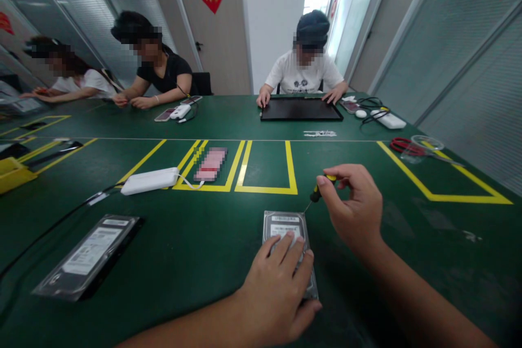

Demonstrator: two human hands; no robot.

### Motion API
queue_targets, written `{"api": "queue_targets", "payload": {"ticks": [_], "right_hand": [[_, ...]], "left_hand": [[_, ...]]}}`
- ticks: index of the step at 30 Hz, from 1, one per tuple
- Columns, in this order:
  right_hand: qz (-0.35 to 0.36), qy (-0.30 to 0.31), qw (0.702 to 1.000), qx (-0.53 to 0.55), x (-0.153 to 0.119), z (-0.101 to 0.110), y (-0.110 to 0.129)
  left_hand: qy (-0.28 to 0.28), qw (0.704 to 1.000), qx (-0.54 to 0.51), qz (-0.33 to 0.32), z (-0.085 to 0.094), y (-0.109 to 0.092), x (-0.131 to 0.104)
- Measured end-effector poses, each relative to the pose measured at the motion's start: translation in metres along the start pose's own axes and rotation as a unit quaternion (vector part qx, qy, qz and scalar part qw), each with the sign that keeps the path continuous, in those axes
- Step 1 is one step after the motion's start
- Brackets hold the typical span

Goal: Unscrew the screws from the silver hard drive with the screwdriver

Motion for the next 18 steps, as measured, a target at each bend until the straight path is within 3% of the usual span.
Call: {"api": "queue_targets", "payload": {"ticks": [18], "right_hand": [[0.013, 0.01, 1.0, 0.017, -0.0002, 0.0003, -0.0007]], "left_hand": [[-0.007, 1.0, -0.001, 0.002, -0.0011, -0.0001, -0.0001]]}}
Point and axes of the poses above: each hand's wrist, its own x-axis towards the middle knuckle, its own z-axis out of the back of the hand, y = z × x, the point moved 2 cm from there along x, towards the middle knuckle, and after that the axes turned 2 degrees about x, right-handed, at the moved point
